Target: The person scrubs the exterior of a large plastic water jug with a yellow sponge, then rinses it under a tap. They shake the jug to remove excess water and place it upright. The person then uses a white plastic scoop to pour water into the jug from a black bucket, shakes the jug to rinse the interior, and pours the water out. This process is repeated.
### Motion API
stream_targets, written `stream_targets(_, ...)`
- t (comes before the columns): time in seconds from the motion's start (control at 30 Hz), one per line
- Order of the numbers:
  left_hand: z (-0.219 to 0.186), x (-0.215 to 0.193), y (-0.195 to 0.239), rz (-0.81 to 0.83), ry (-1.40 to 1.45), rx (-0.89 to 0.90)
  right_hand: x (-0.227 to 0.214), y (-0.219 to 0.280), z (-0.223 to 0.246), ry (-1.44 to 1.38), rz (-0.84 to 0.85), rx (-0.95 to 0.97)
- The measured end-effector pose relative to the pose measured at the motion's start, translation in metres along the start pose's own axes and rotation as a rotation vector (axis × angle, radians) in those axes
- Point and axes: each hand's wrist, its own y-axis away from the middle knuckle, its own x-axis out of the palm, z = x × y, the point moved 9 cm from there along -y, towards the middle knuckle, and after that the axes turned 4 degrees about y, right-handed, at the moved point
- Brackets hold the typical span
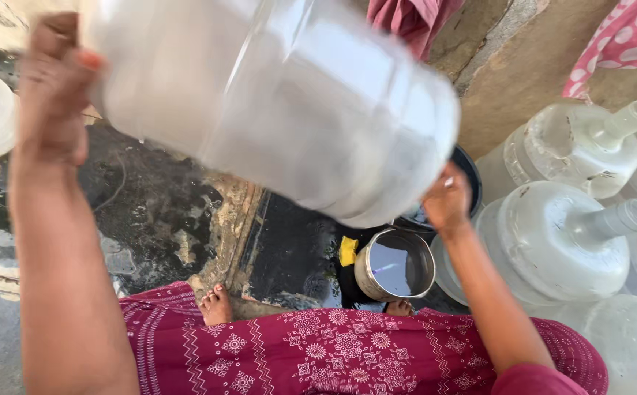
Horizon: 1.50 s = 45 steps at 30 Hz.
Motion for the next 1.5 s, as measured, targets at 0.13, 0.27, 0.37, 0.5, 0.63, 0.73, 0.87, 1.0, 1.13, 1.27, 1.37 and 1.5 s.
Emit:
stream_targets(0.13,-0.027,0.018,0.002,-0.022,-0.231,0.106,0.037,0.015,0.039,-0.029,0.156,0.002)
stream_targets(0.27,0.055,0.01,-0.004,-0.124,-0.746,-0.108,0.002,0.018,-0.062,0.13,0.089,0.32)
stream_targets(0.37,0.143,-0.03,0.009,-0.14,-0.865,-0.392,-0.069,0.027,-0.139,0.396,-0.06,0.516)
stream_targets(0.5,0.24,-0.054,0.047,0.088,-1.239,-0.906,-0.107,0.051,-0.208,0.432,-0.049,0.786)
stream_targets(0.63,0.203,-0.06,0.035,0.059,-1.28,-0.819,-0.083,0.035,-0.172,0.456,-0.202,0.602)
stream_targets(0.73,0.132,-0.076,0.014,0.122,-1.427,-0.949,-0.037,0.0,-0.082,0.294,-0.17,0.196)
stream_targets(0.87,0.013,-0.033,-0.001,-0.141,-0.754,-0.312,0.049,0.003,-0.009,-0.135,0.341,-0.009)
stream_targets(1.0,-0.031,0.013,0.015,-0.154,-0.481,0.101,0.048,0.0,-0.052,-0.06,0.043,0.095)
stream_targets(1.13,0.045,-0.016,0.017,-0.238,-0.673,-0.089,0.01,0.005,-0.148,0.104,0.035,0.463)
stream_targets(1.27,0.168,-0.083,0.04,-0.104,-1.175,-0.769,-0.061,0.017,-0.208,0.41,-0.014,0.701)
stream_targets(1.37,0.216,-0.084,0.054,0.09,-1.342,-0.894,-0.081,0.035,-0.234,0.454,-0.038,0.859)
stream_targets(1.5,0.186,-0.085,0.03,0.112,-1.399,-0.826,-0.053,0.026,-0.207,0.421,-0.094,0.687)
